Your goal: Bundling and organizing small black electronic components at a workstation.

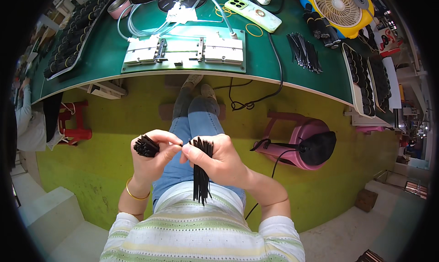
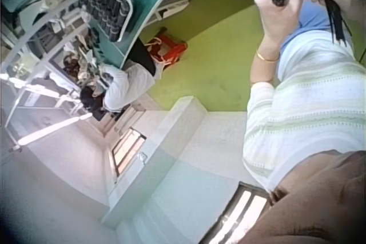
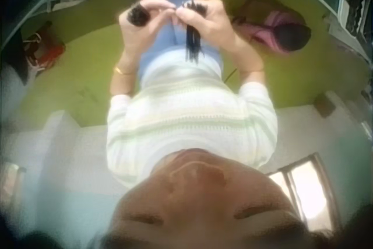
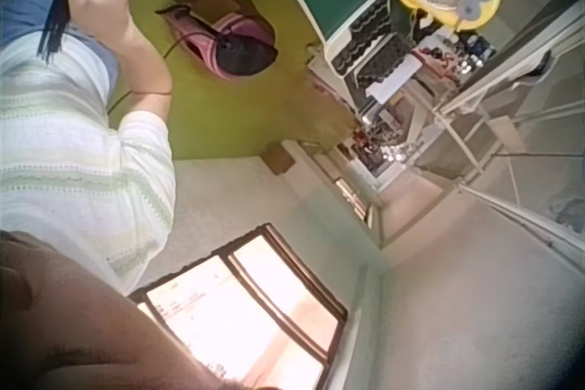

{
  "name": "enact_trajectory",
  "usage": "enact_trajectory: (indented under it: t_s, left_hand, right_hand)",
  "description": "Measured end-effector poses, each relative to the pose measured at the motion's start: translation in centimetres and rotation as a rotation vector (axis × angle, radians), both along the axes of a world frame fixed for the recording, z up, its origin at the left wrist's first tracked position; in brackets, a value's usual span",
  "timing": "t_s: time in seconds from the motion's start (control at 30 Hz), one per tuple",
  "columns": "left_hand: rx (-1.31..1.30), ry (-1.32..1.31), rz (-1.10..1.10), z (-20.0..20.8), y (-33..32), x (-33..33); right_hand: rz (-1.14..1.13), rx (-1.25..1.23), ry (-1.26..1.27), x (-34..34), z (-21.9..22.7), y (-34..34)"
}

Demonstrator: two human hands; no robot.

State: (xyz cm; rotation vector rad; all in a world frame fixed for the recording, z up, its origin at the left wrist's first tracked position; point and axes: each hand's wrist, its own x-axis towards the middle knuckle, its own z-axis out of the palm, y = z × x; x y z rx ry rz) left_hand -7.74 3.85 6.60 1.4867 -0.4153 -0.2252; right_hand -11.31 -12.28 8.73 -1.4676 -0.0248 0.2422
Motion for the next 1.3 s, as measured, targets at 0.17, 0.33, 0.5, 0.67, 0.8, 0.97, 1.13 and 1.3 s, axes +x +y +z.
enact_trajectory:
  t_s: [0.17, 0.33, 0.5, 0.67, 0.8, 0.97, 1.13, 1.3]
  left_hand:
    - [-0.032, 0.016, 0.017, -0.2, 0.0, 0.0]
    - [-0.07, 0.005, 0.008, -0.5, 0.3, 0.0]
    - [-0.091, 0.019, -0.02, -0.2, 0.3, -0.1]
    - [-0.15, 0.177, 0.005, 0.2, 0.1, -0.8]
    - [-0.143, 0.217, 0.011, 0.0, 0.2, -1.4]
    - [-0.169, 0.256, 0.015, -0.9, -0.6, -1.1]
    - [-0.227, 0.568, 0.025, -4.1, -1.4, -3.4]
    - [-0.147, 0.975, -0.115, -7.5, -1.1, -7.7]
  right_hand:
    - [0.048, 0.091, 0.104, 0.1, 0.5, -0.1]
    - [0.073, 0.137, 0.163, 0.0, 0.7, -0.1]
    - [0.08, 0.163, 0.169, -0.2, 0.7, -0.1]
    - [0.086, 0.137, 0.133, -0.4, 0.8, -0.1]
    - [0.078, 0.119, 0.133, -0.7, 0.6, -0.1]
    - [0.06, 0.059, 0.131, -0.5, 0.4, -1.0]
    - [-0.392, -0.427, -0.114, 5.8, -0.2, -10.2]
    - [-0.57, -1.181, -0.172, 14.1, 0.6, -24.8]
